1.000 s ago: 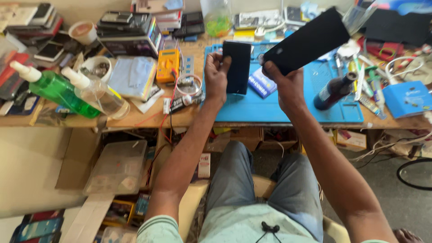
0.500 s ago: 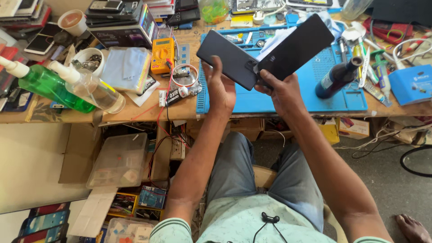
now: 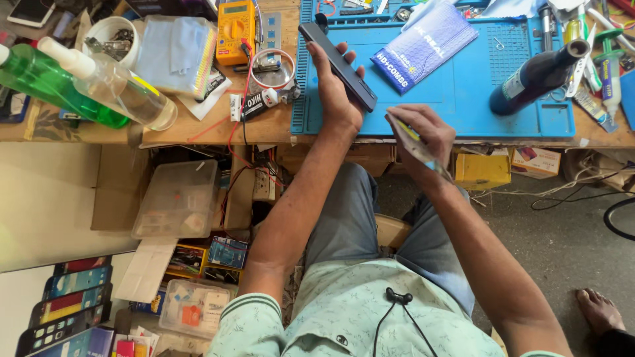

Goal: The person applies adhesive from a bottle to the edges of a smartphone back cover. They repeatedly rub the edges with a black plastic card to spread the adhesive. The person then picks up a battery and aligns it with the phone back cover.

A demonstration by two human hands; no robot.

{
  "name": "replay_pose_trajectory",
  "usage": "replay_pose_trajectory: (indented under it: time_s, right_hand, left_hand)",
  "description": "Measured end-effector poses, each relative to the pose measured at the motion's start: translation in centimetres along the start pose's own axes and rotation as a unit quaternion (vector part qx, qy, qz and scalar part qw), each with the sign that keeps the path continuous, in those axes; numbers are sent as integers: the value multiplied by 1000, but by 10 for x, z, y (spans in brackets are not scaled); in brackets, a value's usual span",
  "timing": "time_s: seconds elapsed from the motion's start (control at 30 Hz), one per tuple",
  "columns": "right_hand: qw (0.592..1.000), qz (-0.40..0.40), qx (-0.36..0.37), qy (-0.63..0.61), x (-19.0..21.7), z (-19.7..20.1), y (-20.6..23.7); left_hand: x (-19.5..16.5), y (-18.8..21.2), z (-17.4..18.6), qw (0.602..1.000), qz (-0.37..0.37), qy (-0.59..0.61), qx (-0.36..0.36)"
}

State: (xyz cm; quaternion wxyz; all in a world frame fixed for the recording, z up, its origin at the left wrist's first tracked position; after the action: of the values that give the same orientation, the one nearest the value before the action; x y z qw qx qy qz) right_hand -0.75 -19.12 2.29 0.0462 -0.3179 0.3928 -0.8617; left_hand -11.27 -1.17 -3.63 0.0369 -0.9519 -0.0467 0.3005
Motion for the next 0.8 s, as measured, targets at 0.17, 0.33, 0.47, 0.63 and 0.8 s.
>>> replay_pose_trajectory:
  time_s: [0.17, 0.33, 0.47, 0.63, 0.8]
  right_hand:
    - [991, -83, 61, -84, -6, -5, 8]
    - [994, -78, 49, -58, -12, -9, 9]
    - [992, -102, 48, -55, -15, -9, 11]
    - [996, -73, 41, -30, -8, -5, 9]
    - [995, -84, 49, -20, -6, -2, 7]
  left_hand:
    - [6, 4, 0, 998, -8, -50, 27]
    - [5, 4, -4, 996, -45, -57, 61]
    - [6, 5, -3, 995, -49, -54, 67]
    - [5, 6, -5, 995, -49, -50, 66]
    - [1, 9, -10, 995, -56, -52, 70]
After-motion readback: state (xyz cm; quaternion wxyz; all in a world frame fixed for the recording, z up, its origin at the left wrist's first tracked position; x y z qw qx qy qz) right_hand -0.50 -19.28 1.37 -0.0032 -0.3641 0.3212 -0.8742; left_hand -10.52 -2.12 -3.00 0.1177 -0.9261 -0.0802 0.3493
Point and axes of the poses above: each hand's wrist, its own y-axis away from the middle knuckle, its own z-axis out of the back of the hand, x = y × z, the point moved 5 cm from there along -y, towards the middle knuckle, and after that the axes turned 11 degrees about -z, right-handed, at the moved point
